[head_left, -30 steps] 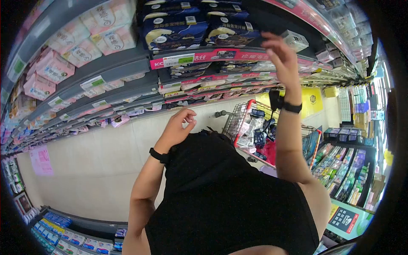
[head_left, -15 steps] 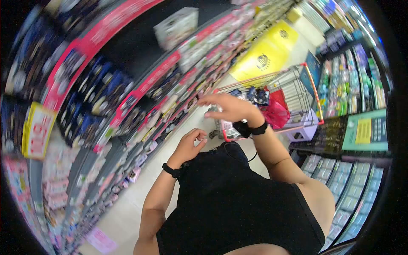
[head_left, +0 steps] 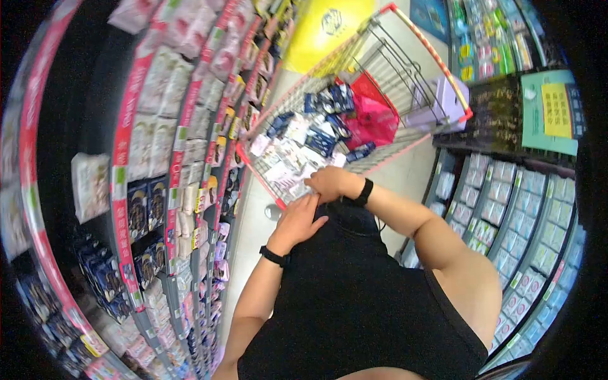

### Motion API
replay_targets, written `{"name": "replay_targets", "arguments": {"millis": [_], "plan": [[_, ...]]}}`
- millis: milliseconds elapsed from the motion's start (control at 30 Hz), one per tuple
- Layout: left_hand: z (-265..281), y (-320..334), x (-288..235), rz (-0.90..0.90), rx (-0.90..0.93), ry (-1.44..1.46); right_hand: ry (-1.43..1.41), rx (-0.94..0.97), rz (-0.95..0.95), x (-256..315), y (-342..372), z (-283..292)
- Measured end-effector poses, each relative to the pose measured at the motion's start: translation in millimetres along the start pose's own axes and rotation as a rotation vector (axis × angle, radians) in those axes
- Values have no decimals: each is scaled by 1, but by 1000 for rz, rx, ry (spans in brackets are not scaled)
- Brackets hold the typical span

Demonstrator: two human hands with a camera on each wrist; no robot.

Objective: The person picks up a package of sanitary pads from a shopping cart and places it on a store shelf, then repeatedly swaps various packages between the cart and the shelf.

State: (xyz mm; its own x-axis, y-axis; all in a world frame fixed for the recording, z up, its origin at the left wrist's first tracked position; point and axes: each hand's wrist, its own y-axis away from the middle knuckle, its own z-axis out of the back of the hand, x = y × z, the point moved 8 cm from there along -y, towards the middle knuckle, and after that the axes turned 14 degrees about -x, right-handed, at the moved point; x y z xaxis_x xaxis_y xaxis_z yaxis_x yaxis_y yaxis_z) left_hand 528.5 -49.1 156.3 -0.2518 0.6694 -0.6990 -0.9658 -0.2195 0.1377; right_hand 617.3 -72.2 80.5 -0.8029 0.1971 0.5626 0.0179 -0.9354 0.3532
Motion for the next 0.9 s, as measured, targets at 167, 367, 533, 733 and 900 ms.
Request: {"name": "replay_targets", "arguments": {"millis": [167, 367, 533, 733, 900], "plan": [[-25, -50, -9, 68, 99, 102, -189, 146, -131, -109, -1, -70], [-21, -64, -5, 207, 93, 106, -201, -164, -504, -232, -9, -105], [-21, -55, 2, 224, 145, 43, -582, -118, -417, -269, -34, -136], [-9, -49, -9, 242, 133, -1, -717, -259, -501, -267, -38, -132], [-5, -34, 0, 272, 68, 15, -709, -525, -388, -270, -49, -130]]}}
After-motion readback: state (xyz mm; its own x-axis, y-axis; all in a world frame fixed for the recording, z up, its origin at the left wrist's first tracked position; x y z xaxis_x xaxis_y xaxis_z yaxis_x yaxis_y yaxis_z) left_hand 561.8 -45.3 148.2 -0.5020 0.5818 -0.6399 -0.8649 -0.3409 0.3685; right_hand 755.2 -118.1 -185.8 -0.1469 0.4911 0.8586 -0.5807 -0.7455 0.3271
